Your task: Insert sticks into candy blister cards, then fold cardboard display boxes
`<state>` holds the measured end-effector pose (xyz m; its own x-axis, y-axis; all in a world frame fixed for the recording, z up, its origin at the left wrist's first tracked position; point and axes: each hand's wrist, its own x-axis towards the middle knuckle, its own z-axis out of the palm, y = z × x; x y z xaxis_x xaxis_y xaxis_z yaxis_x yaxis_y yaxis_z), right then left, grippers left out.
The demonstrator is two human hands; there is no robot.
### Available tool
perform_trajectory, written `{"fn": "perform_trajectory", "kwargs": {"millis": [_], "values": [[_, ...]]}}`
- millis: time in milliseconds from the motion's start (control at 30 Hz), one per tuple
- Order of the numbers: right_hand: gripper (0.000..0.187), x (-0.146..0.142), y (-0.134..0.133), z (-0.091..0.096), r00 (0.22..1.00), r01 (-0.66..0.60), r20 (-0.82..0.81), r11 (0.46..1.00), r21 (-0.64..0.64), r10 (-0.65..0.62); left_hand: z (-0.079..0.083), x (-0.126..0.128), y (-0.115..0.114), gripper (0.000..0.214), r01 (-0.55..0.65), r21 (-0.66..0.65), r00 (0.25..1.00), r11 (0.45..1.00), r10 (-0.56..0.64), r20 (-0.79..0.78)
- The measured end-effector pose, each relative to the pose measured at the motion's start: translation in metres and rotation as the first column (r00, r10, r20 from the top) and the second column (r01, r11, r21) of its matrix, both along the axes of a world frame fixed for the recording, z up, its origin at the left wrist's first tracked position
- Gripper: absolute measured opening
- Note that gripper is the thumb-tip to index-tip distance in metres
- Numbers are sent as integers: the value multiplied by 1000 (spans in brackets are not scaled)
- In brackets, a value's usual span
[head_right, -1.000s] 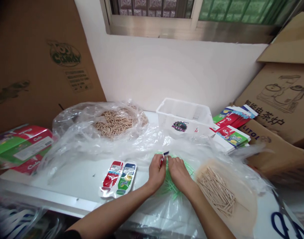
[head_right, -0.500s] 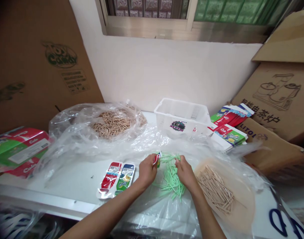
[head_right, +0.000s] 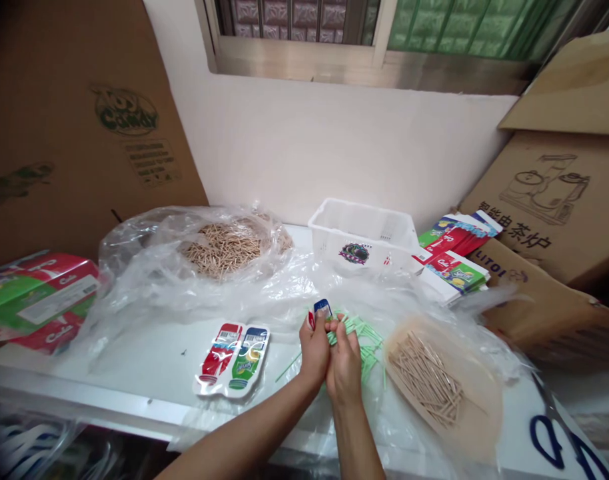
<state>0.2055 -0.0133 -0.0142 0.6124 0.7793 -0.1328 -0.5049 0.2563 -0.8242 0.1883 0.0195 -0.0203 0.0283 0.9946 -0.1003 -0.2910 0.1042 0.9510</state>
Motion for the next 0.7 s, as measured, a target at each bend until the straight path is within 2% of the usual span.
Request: {"fn": "perform_trajectory", "kwargs": {"millis": [67,133,167,233,300,333,367,400,433,467,500,533,600,633,667,700], "values": [[27,3,-8,0,985,-45,167,997,-57,54,3,-6,3,37,-16,-17,999,1000,15,-37],[26,15,-17,0,890,-84,429,981,-176,153,8,-15,10,38,-27,-13,992,1000,25,-122],[25,21,-21,0,796,-87,565,965,-249,218,11,-19,14,37,-26,6,986,1000,26,-164],[18,33,-27,1,516,-71,788,934,-351,336,16,-27,19,35,-5,78,969,997,24,-245],[13,40,-29,3,202,-58,900,922,-382,386,19,-32,18,34,47,177,944,983,14,-330],[14,41,-29,4,78,-60,921,924,-379,383,20,-33,16,34,81,221,930,972,6,-366],[16,42,-29,6,-3,-66,927,925,-375,375,20,-34,13,35,117,253,920,960,-9,-391],[16,42,-29,8,-37,-76,925,922,-380,378,19,-35,11,35,145,270,916,952,-26,-401],[15,42,-28,10,-20,-95,919,915,-393,393,19,-35,9,36,158,272,918,949,-40,-394],[13,42,-28,13,49,-122,907,903,-411,419,19,-36,7,36,152,259,927,954,-47,-372],[10,41,-27,16,170,-156,880,894,-420,444,18,-37,6,37,128,233,940,964,-43,-340],[10,40,-26,20,340,-194,830,897,-397,441,18,-38,6,37,97,202,953,975,-32,-302],[18,32,-23,26,722,-228,616,949,-217,314,17,-37,5,36,35,131,975,991,-5,-222],[21,26,-21,28,860,-197,462,976,-90,217,16,-35,4,35,18,94,984,995,-1,-178],[24,17,-19,28,939,-143,317,990,18,130,14,-33,2,34,12,61,990,998,-3,-140],[25,8,-17,27,974,-85,214,993,80,66,13,-30,0,33,14,33,994,999,-10,-105]]}}
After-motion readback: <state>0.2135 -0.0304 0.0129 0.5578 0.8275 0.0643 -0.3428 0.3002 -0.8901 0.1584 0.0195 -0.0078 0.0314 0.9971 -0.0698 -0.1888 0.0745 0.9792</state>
